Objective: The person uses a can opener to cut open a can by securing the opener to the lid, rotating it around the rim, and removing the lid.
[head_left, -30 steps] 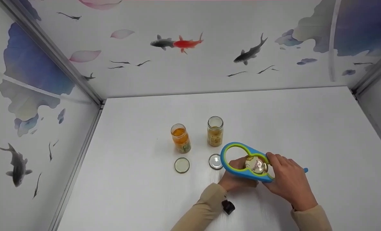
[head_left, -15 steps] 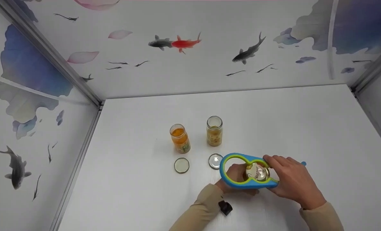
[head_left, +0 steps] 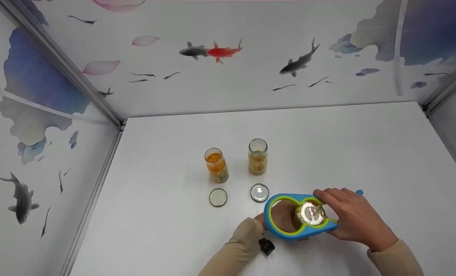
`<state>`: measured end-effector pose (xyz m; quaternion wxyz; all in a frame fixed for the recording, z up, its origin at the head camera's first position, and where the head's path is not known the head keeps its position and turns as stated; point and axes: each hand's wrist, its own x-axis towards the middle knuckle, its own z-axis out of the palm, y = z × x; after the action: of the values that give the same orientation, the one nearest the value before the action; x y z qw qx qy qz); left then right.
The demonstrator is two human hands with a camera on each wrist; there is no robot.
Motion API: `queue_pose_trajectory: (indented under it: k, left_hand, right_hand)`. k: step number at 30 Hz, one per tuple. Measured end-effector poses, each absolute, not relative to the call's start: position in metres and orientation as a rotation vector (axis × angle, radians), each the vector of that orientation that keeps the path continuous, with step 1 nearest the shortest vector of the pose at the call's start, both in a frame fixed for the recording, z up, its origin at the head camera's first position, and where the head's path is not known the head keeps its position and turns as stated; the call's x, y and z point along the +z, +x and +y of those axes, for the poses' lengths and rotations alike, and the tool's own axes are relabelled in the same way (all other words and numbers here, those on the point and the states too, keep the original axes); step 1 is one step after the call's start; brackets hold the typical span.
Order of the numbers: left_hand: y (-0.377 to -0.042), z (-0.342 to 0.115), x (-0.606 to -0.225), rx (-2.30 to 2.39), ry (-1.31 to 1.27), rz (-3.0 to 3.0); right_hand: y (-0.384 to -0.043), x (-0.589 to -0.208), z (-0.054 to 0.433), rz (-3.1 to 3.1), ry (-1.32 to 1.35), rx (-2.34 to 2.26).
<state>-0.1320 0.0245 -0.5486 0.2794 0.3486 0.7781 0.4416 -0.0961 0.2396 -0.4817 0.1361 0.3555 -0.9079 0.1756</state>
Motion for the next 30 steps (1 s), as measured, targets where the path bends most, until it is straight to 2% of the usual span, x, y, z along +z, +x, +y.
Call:
queue_pose_trajectory:
  k: [14, 30]
  left_hand:
    - [-0.139, 0.013, -0.556, 1.495, 0.987, 1.744]
    - [-0.151, 0.009, -0.562, 1.408, 1.051, 2.028]
  right_hand:
    - [-0.092, -0.476, 0.266, -2.666, 0.889, 0.563]
    - [-0.078, -0.482, 0.29, -2.761, 0.62, 0.52]
